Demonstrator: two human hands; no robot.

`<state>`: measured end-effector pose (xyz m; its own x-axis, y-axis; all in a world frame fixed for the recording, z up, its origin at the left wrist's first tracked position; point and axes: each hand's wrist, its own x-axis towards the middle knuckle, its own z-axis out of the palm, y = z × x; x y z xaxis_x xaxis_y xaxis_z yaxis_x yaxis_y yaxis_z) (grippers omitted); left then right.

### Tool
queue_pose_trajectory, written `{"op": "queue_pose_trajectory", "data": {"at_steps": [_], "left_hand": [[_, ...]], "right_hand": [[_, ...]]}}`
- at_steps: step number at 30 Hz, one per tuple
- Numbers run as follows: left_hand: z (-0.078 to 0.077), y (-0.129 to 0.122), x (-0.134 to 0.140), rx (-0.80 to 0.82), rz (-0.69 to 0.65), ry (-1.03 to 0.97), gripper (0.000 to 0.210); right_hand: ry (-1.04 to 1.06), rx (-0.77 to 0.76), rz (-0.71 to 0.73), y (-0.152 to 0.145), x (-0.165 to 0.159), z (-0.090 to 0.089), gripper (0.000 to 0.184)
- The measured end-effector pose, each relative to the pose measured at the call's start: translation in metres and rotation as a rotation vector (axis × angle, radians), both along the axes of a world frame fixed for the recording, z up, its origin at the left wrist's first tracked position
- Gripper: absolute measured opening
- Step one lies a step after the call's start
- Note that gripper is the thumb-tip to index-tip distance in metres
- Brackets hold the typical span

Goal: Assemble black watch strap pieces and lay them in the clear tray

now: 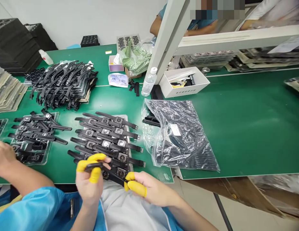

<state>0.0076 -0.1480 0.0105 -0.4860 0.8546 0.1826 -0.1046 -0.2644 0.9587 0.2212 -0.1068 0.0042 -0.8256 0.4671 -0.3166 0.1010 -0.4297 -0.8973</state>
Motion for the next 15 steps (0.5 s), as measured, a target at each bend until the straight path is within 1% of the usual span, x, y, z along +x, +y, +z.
{"op": "queue_pose_trajectory", "data": {"at_steps": [1, 2, 3, 4, 5, 6, 7, 8, 9, 10, 12, 13, 15], "left_hand": [[0.006, 0.003, -0.005, -0.008, 0.078, -0.065, 0.018], [0.012, 0.004, -0.009, -0.024, 0.134, -0.096, 0.020], [0.016, 0.005, -0.011, -0.055, 0.145, -0.095, 0.021], [0.018, 0.005, -0.012, -0.101, 0.104, -0.068, 0.022], [0.017, 0.003, -0.010, -0.162, 0.011, -0.021, 0.022], [0.015, 0.000, -0.007, -0.229, -0.121, 0.047, 0.023], [0.012, -0.003, -0.002, -0.279, -0.261, 0.136, 0.025], [0.007, -0.007, 0.004, -0.292, -0.379, 0.246, 0.028], [0.002, -0.010, 0.010, -0.272, -0.462, 0.367, 0.033], [-0.003, -0.013, 0.015, -0.225, -0.508, 0.486, 0.039], [-0.011, -0.017, 0.021, -0.109, -0.539, 0.681, 0.057], [-0.013, -0.018, 0.022, -0.069, -0.548, 0.745, 0.065], [-0.014, -0.018, 0.021, -0.044, -0.580, 0.824, 0.072]], "right_hand": [[-0.033, 0.018, -0.006, 0.002, 0.005, 0.001, 0.041], [-0.058, 0.010, -0.046, 0.004, 0.009, 0.001, 0.039], [-0.073, -0.020, -0.108, 0.004, 0.012, 0.001, 0.039], [-0.079, -0.057, -0.180, 0.004, 0.014, 0.001, 0.040], [-0.077, -0.086, -0.252, 0.002, 0.015, 0.002, 0.042], [-0.065, -0.104, -0.314, -0.001, 0.014, 0.003, 0.045], [-0.043, -0.115, -0.350, -0.004, 0.012, 0.004, 0.046], [-0.019, -0.128, -0.356, -0.008, 0.009, 0.005, 0.047], [0.008, -0.144, -0.343, -0.012, 0.005, 0.006, 0.048], [0.036, -0.155, -0.322, -0.016, 0.002, 0.006, 0.048], [0.085, -0.159, -0.275, -0.022, -0.003, 0.004, 0.049], [0.097, -0.159, -0.252, -0.024, -0.004, 0.002, 0.049], [0.103, -0.173, -0.219, -0.027, -0.005, -0.001, 0.050]]}}
